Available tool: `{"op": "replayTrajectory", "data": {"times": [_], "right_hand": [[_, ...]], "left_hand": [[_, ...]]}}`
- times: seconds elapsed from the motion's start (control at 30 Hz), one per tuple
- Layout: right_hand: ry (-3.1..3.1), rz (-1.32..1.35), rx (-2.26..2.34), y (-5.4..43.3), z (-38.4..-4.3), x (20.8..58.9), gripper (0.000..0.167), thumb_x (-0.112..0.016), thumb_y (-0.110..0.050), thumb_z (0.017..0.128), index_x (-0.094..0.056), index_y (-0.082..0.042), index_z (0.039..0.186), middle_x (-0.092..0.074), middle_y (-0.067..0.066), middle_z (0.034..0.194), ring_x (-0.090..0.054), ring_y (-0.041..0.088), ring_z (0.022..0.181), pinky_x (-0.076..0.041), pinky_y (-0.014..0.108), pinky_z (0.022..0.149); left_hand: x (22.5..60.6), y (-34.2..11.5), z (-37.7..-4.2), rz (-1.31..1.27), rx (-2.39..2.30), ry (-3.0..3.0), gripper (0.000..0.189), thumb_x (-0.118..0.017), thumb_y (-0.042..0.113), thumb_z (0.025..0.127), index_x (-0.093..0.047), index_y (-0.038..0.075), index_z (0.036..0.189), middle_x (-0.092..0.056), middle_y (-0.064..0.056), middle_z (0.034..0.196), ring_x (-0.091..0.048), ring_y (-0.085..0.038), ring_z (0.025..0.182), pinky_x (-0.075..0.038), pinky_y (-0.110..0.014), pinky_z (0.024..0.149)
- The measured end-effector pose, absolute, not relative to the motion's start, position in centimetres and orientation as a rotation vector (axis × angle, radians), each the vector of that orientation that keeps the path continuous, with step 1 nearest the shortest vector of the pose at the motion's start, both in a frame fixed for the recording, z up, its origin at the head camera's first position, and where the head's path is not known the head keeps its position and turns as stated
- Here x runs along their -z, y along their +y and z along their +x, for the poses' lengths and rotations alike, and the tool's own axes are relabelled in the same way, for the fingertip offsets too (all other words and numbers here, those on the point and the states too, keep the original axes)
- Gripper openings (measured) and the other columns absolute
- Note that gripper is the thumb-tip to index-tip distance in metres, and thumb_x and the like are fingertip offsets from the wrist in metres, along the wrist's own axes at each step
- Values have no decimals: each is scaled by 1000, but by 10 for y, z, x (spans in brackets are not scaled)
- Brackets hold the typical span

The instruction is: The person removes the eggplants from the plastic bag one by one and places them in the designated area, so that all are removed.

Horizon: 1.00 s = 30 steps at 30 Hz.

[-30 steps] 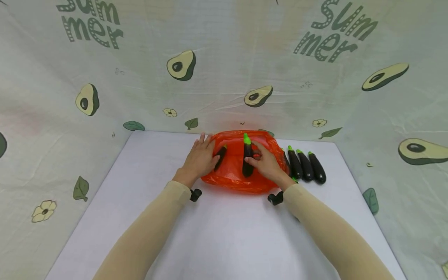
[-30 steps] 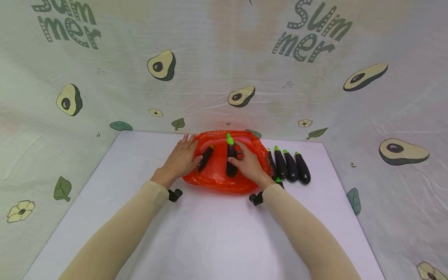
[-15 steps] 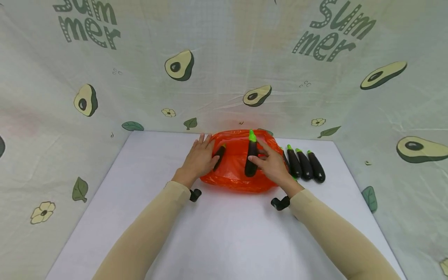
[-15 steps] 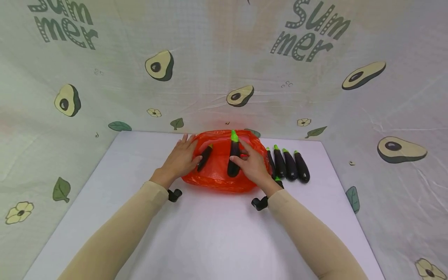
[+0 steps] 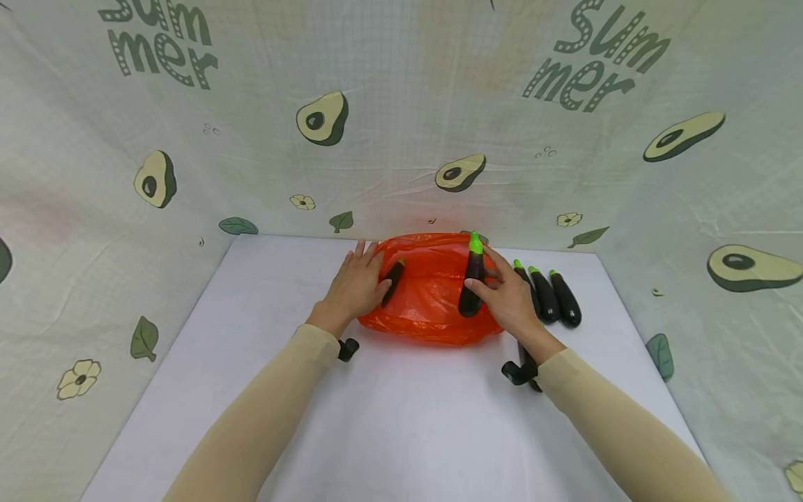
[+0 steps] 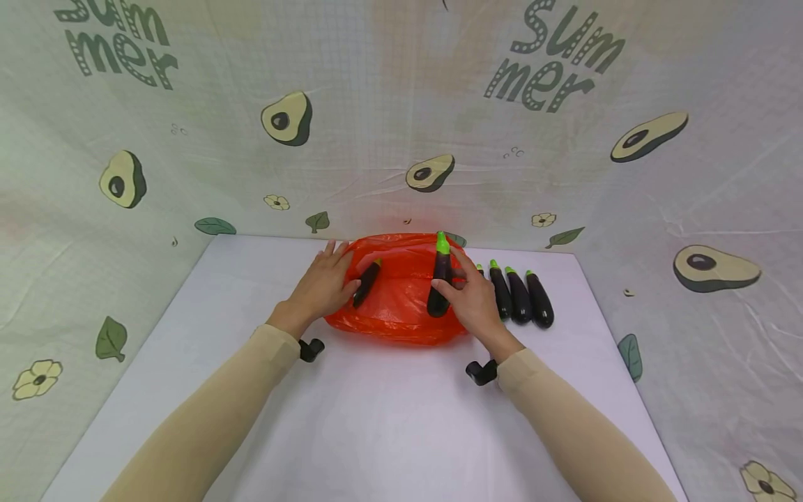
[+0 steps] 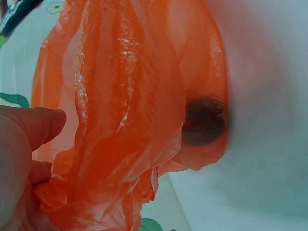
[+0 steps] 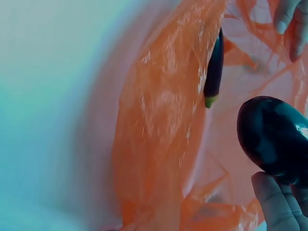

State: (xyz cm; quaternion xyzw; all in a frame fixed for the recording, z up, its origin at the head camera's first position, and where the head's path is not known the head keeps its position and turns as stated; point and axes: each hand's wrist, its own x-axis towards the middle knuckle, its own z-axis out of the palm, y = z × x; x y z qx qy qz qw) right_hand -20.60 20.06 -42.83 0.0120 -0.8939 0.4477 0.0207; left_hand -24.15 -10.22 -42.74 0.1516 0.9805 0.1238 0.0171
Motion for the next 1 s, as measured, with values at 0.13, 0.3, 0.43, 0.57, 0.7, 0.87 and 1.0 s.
{"op": "replayTrajectory", "data": {"times": [0.13, 0.3, 0.43, 0.57, 0.7, 0.87, 1.0], "right_hand": [[-2803, -6, -1316, 211, -202, 425, 80, -71, -36, 102, -26, -32, 169, -60, 24, 148, -63, 45, 129, -56, 58, 102], [-2798, -12, -1209, 232, -195, 425, 79, -71, -38, 102, -29, -27, 168, -65, 24, 139, -68, 43, 121, -60, 58, 95], [-2774, 3, -1144, 251, -189, 427, 76, -70, -37, 103, -33, -20, 167, -67, 27, 132, -72, 44, 114, -62, 58, 88], [-2769, 0, -1098, 268, -184, 429, 75, -70, -37, 103, -35, -16, 166, -67, 30, 131, -72, 46, 112, -61, 59, 88], [-2779, -17, -1077, 282, -177, 429, 75, -70, -37, 103, -35, -13, 165, -67, 32, 132, -73, 47, 111, -62, 59, 87], [-2826, -68, -1031, 298, -169, 431, 77, -68, -39, 104, -33, -10, 166, -65, 34, 133, -70, 49, 114, -61, 60, 88], [-2879, -113, -955, 310, -161, 434, 78, -66, -41, 105, -30, -8, 166, -62, 36, 135, -68, 51, 117, -61, 62, 89]], "left_hand": [[428, -102, -242, 473, -380, 3048, 76, -60, 40, 107, -27, 7, 167, -19, -14, 177, -4, -35, 165, -10, -52, 133], [428, -102, -242, 478, -377, 3050, 76, -61, 38, 107, -27, 6, 167, -18, -14, 177, -5, -36, 165, -10, -52, 133], [427, -103, -242, 470, -358, 3046, 76, -59, 39, 107, -27, 7, 167, -18, -13, 177, -2, -34, 166, -7, -51, 133], [427, -103, -242, 475, -331, 3052, 76, -59, 40, 107, -28, 6, 167, -18, -14, 177, -2, -34, 166, -8, -52, 133], [427, -103, -242, 487, -307, 3066, 75, -59, 40, 107, -29, 5, 166, -20, -15, 176, -3, -35, 165, -11, -53, 133], [428, -104, -242, 504, -278, 3077, 76, -59, 40, 107, -29, 6, 167, -20, -15, 176, -2, -35, 165, -11, -54, 133], [430, -105, -242, 515, -255, 3076, 76, -59, 40, 107, -28, 6, 167, -18, -15, 177, -2, -35, 165, -10, -54, 133]]}}
